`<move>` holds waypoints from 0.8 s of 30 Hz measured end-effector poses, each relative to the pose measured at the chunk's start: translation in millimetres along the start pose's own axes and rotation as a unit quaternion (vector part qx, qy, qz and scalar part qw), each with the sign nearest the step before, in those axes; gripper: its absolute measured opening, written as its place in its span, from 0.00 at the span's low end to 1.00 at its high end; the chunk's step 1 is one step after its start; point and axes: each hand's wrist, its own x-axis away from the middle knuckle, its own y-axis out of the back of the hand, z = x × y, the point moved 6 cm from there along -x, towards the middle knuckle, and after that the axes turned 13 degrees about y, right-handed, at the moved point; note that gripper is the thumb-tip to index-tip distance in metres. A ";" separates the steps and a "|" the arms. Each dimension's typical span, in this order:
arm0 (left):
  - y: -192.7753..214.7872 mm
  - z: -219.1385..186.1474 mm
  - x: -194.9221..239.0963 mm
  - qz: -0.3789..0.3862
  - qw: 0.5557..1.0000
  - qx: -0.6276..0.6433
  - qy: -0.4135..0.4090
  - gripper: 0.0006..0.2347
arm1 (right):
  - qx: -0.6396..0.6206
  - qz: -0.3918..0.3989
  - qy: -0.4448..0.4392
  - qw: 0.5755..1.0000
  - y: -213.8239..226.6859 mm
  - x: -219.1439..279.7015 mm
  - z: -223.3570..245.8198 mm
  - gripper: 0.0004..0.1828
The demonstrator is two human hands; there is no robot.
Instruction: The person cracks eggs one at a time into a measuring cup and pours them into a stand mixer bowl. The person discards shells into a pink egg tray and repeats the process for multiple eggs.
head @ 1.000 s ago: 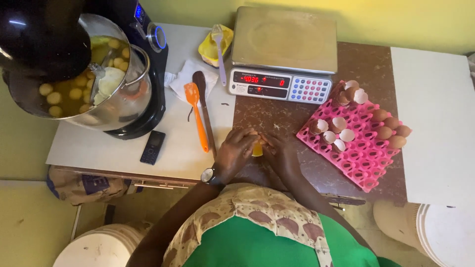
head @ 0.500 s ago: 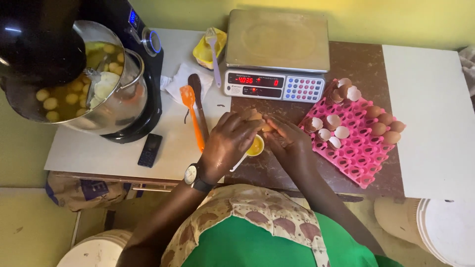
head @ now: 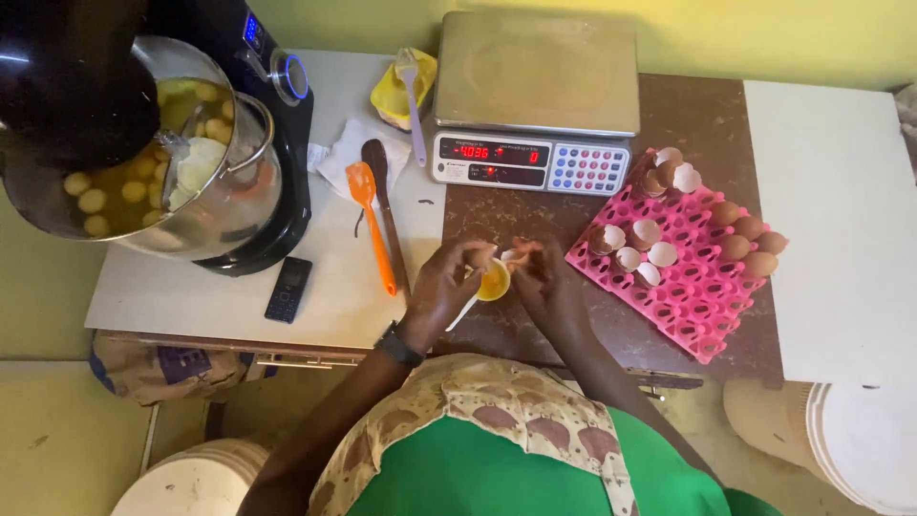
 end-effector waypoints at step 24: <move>16.7 183.8 22.6 -0.039 0.907 -0.256 0.332 0.34 | 0.357 -0.144 0.028 0.923 153.0 34.6 -132.0 0.27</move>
